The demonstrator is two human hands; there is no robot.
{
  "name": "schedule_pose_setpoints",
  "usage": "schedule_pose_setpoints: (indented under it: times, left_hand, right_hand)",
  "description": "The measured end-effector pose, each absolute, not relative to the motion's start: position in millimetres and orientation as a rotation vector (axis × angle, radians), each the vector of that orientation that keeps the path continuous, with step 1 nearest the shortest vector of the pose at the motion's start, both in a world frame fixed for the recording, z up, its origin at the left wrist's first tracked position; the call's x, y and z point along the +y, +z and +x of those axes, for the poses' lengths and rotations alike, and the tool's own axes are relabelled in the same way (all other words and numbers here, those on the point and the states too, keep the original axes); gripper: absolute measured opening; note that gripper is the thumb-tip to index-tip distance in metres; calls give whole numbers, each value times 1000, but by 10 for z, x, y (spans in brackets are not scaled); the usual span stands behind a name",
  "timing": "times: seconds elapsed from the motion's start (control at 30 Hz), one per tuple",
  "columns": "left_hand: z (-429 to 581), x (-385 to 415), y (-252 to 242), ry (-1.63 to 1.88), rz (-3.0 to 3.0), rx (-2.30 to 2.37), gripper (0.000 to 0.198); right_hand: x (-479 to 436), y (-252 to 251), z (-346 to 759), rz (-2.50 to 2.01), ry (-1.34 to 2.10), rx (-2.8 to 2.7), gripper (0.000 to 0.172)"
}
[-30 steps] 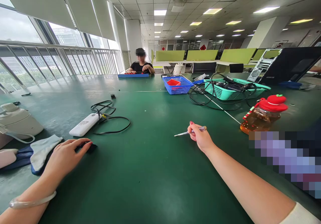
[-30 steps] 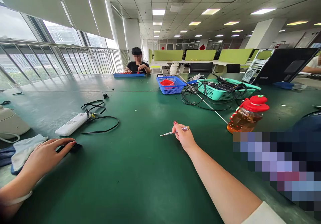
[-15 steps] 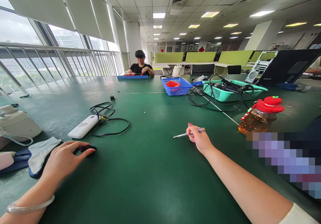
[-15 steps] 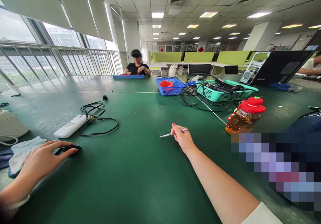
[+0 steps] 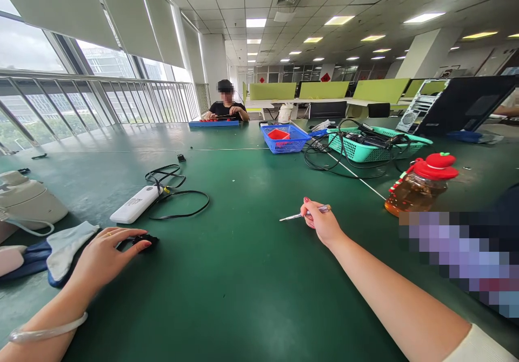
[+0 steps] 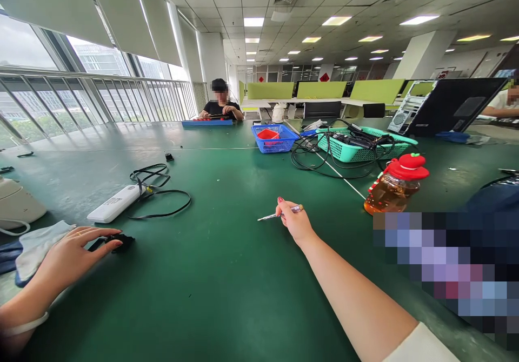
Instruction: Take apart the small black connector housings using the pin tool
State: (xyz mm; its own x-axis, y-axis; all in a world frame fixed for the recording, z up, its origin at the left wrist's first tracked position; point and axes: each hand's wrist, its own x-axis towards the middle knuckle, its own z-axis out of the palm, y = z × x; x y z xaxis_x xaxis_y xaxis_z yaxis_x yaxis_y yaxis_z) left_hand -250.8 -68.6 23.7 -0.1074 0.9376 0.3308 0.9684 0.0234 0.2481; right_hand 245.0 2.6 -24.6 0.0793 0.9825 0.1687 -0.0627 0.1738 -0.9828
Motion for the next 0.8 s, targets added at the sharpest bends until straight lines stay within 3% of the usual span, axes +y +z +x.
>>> schedule_pose_setpoints:
  times: [0.5,0.8]
  left_hand:
    - [-2471,-728,244,-1088,-2157,-1993,43]
    - [-2460,-679,196,-1100,-2246,-1988,54]
  right_hand:
    - [14,-212,2437,-1063,1041,-1202,59]
    - [11,-205,2431,-1090,1046,-1179,60]
